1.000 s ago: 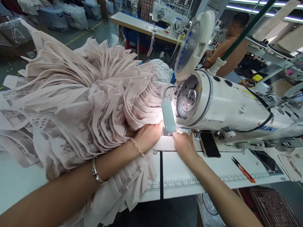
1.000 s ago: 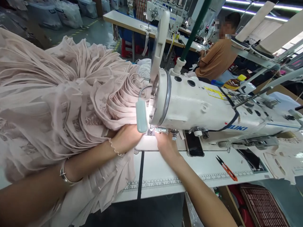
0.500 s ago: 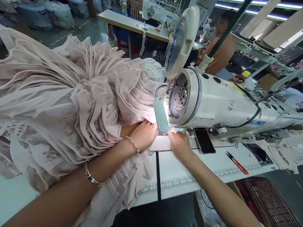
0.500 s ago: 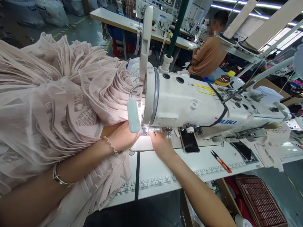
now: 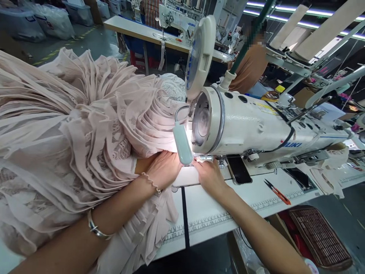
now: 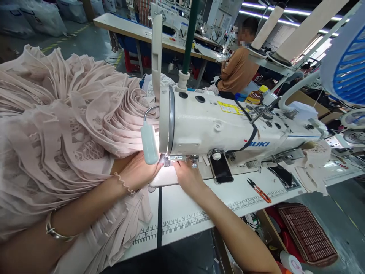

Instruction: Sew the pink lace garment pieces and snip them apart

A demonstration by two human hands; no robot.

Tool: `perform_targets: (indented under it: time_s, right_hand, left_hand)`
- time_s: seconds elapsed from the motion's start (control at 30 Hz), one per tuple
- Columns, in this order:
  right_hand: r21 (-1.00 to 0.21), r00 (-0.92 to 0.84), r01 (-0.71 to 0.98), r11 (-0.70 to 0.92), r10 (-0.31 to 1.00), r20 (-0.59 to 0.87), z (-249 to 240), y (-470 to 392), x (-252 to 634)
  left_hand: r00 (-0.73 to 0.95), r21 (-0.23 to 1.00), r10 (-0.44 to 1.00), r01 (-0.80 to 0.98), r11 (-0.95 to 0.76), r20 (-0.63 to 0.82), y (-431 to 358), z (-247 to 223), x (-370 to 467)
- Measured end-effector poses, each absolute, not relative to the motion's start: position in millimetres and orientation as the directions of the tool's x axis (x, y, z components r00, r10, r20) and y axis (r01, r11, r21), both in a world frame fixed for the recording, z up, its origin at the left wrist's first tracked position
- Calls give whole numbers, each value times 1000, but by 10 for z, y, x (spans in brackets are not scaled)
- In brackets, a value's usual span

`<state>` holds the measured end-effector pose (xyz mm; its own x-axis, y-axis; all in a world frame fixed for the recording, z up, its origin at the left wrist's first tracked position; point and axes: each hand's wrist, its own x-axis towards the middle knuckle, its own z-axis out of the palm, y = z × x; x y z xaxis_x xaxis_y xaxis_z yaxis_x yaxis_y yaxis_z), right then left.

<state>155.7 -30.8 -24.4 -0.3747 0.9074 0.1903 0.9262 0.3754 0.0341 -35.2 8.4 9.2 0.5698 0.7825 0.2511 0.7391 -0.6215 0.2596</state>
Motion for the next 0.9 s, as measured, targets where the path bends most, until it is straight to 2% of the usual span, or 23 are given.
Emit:
perform_targets:
  time_s: [0.23, 0.67, 0.9]
  right_hand:
    - [5, -367, 928, 373, 911, 186, -199, -325, 1523]
    - [-21, -292, 956, 293, 956, 30, -105, -320, 1467]
    - [-56, -281, 959, 279, 960, -15, -90, -295, 1491]
  left_hand:
    - [571, 247, 779, 740, -625, 259, 76, 78, -342]
    - [542, 366, 784, 694, -621, 302, 71, 98, -329]
    - [547, 428, 792, 668, -609, 272, 30, 205, -350]
